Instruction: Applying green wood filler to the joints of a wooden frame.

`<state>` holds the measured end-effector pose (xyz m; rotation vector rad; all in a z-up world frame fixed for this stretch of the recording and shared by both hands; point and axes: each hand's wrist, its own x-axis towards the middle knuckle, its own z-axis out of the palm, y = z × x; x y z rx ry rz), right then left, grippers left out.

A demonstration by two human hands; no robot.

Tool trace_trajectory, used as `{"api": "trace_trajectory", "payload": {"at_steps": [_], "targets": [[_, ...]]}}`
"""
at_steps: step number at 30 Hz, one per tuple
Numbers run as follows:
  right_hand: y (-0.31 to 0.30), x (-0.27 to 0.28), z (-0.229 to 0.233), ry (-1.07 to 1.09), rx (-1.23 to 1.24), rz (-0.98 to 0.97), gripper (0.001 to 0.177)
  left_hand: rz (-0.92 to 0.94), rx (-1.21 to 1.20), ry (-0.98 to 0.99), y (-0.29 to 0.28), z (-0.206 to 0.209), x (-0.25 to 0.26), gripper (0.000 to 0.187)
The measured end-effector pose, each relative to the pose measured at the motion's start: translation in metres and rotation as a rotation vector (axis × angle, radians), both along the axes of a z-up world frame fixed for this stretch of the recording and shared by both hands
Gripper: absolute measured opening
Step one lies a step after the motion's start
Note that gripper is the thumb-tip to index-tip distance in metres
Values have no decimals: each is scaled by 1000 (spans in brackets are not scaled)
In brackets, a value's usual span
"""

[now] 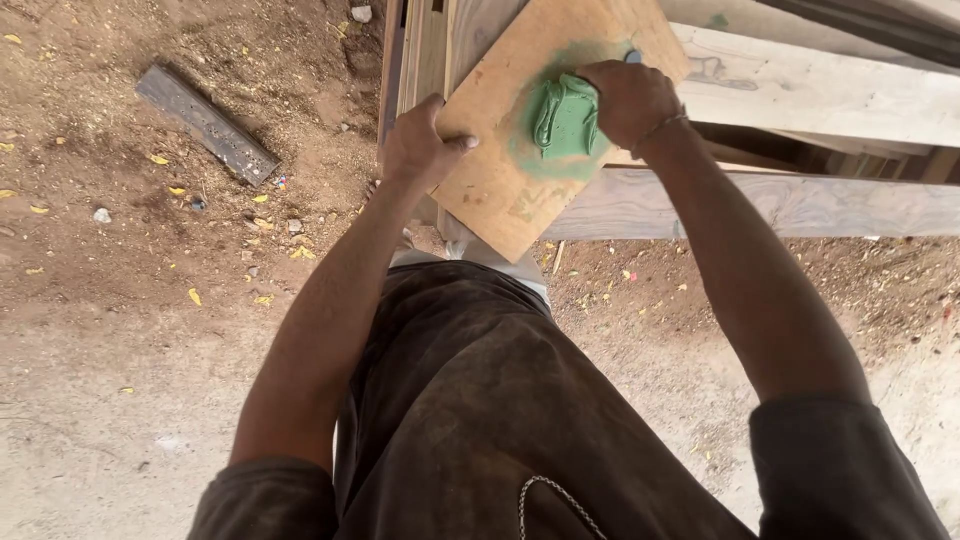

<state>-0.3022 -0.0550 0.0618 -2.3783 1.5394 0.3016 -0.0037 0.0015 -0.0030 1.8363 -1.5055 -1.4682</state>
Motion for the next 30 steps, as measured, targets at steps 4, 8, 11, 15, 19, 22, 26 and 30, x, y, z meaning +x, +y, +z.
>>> {"api": "trace_trajectory", "payload": {"at_steps": [4, 8, 11, 15, 19, 22, 26, 30], "targets": [[13, 13, 10, 42, -148, 105, 47, 8, -26, 8, 2, -3, 1, 51], [44, 13, 14, 141, 281, -319, 40, 16, -13, 25, 2, -6, -1, 49], [66, 0, -27, -30, 230, -512, 35, 12, 3, 44, -2, 3, 2, 49], [82, 7, -65, -533, 255, -1162, 15, -16, 146, 32, -6, 19, 3, 49], [61, 40, -42, -1024, 164, -1525, 18, -53, 29, 2, -3, 8, 5, 51], [59, 38, -27, -1380, 74, -1773, 23, -56, 102, 6, -5, 11, 2, 46], [82, 29, -61, -528, -365, -506, 34, -99, 35, -58, -6, 4, 0, 51], [128, 34, -65, -181, -507, -16, 42, -49, 62, -12, -3, 8, 0, 52]]}}
